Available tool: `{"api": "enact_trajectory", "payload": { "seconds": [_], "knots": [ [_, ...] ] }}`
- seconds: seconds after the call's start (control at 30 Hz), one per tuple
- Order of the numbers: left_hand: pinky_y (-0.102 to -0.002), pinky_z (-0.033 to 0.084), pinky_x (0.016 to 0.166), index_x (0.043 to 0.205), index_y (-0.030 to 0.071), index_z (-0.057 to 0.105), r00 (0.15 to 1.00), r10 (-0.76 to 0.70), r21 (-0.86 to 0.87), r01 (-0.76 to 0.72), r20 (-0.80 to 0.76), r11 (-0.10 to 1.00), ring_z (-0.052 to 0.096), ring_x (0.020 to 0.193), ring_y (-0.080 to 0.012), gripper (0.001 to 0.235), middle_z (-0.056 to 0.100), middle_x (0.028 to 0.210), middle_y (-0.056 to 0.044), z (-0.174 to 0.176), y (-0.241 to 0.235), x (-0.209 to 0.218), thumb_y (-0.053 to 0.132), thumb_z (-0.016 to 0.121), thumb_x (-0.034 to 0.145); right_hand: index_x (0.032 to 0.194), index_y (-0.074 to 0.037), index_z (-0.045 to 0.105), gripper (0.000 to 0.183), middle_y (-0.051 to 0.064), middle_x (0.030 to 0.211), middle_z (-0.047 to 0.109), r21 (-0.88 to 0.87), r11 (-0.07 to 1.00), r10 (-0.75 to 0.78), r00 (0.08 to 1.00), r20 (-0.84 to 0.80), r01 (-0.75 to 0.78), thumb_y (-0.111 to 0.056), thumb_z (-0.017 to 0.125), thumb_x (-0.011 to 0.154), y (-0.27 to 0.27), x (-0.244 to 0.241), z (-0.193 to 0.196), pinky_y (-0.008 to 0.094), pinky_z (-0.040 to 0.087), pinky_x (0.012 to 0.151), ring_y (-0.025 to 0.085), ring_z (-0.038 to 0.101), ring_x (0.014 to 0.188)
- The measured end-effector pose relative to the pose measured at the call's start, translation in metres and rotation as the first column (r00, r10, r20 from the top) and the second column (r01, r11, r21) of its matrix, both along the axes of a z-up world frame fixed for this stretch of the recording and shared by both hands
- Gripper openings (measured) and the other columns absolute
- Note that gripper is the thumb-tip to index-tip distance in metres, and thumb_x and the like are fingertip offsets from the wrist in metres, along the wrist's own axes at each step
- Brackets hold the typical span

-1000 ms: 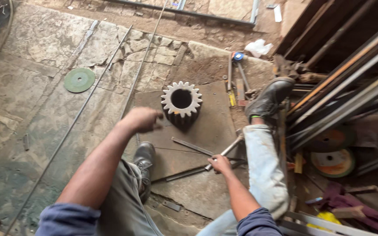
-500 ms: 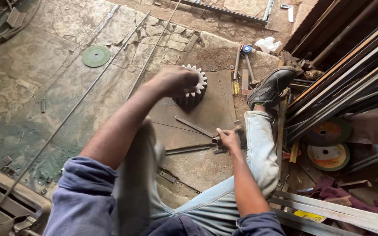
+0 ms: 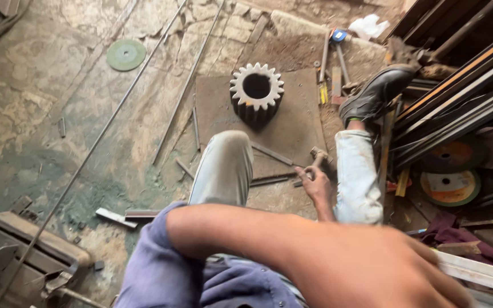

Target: The person holds a long metal rod against the teeth of a large metal gear resting on a plate, hitting the rod with a hammer to straighten it while moving the rod along the gear's surface.

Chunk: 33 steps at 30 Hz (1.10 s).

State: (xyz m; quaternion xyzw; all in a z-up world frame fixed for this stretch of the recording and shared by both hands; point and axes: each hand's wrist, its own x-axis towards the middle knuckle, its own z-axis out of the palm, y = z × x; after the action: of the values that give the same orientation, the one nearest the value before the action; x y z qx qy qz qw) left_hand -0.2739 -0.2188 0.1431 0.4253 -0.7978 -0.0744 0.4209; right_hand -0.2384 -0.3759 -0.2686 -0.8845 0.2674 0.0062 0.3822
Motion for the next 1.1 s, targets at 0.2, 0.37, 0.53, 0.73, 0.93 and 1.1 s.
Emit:
{"api": "enact_trajectory", "payload": {
  "seconds": [0.2, 0.37, 0.53, 0.73, 0.93, 1.1],
  "knots": [
    [-0.037, 0.055, 0.087, 0.110, 0.013, 0.066, 0.983, 0.132, 0.080, -0.142, 0.125, 0.987, 0.066, 0.104, -0.0248, 0.025, 0.067, 0.110, -0.007, -0.009, -0.026, 0.006, 0.034, 0.069, 0.097, 0.101, -0.016, 0.076, 0.052, 0.011, 0.091, 0.075, -0.065, 0.997, -0.035, 0.998, -0.049, 0.031, -0.064, 0.075, 0.079, 0.000, -0.017, 0.026, 0.044, 0.053, 0.076, 0.031, 0.071, 0.087],
    [-0.041, 0.057, 0.074, 0.096, 0.012, 0.072, 0.761, 0.502, 0.189, -0.610, 0.411, 0.769, 0.069, 0.091, -0.0264, 0.022, 0.069, 0.094, -0.010, -0.044, 0.026, 0.089, 0.033, 0.071, 0.096, 0.101, -0.016, 0.076, 0.049, 0.012, 0.090, 0.074, -0.052, 0.998, -0.036, 0.997, -0.062, 0.033, -0.060, 0.076, 0.081, 0.012, -0.018, 0.032, 0.043, 0.053, 0.075, 0.031, 0.071, 0.085],
    [-0.034, 0.060, 0.072, 0.108, 0.004, 0.072, 0.302, 0.919, 0.248, -0.898, -0.254, 0.364, 0.072, 0.081, -0.0168, 0.036, 0.075, 0.096, -0.010, -0.115, 0.144, 0.195, 0.022, 0.087, 0.081, 0.099, -0.013, 0.077, 0.043, 0.014, 0.087, 0.073, -0.038, 0.996, -0.086, 0.996, -0.033, 0.085, -0.054, 0.076, 0.083, 0.011, -0.008, 0.031, 0.042, 0.053, 0.074, 0.032, 0.070, 0.082],
    [-0.028, 0.057, 0.079, 0.106, 0.003, 0.076, -0.300, 0.885, 0.598, -0.801, -0.355, -0.031, 0.071, 0.085, -0.0129, 0.026, 0.077, 0.094, -0.007, -0.266, 0.289, 0.242, 0.023, 0.082, 0.090, 0.108, -0.012, 0.076, 0.042, 0.018, 0.099, 0.075, -0.080, 0.988, -0.122, 0.983, 0.135, 0.134, -0.049, 0.069, 0.092, -0.005, 0.008, 0.021, 0.044, 0.055, 0.081, 0.036, 0.072, 0.093],
    [-0.041, 0.057, 0.085, 0.109, 0.005, 0.076, -0.542, 0.836, 0.759, -0.504, 0.092, -0.411, 0.075, 0.094, -0.0279, 0.049, 0.078, 0.101, -0.013, -0.414, 0.380, 0.248, 0.043, 0.083, 0.079, 0.123, -0.014, 0.074, 0.044, 0.025, 0.108, 0.072, -0.247, 0.952, -0.174, 0.983, 0.052, 0.181, -0.046, 0.061, 0.097, -0.046, 0.026, 0.037, 0.049, 0.053, 0.088, 0.045, 0.068, 0.105],
    [-0.051, 0.047, 0.104, 0.140, 0.015, 0.058, -0.463, 0.675, 0.613, -0.304, 0.575, -0.730, 0.056, 0.129, -0.0367, 0.070, 0.062, 0.139, -0.016, -0.463, 0.407, 0.229, 0.050, 0.078, 0.083, 0.122, -0.013, 0.075, 0.043, 0.025, 0.111, 0.072, -0.243, 0.957, -0.159, 0.987, 0.014, 0.158, -0.046, 0.057, 0.102, -0.054, 0.038, 0.045, 0.048, 0.052, 0.091, 0.046, 0.066, 0.108]
  ]
}}
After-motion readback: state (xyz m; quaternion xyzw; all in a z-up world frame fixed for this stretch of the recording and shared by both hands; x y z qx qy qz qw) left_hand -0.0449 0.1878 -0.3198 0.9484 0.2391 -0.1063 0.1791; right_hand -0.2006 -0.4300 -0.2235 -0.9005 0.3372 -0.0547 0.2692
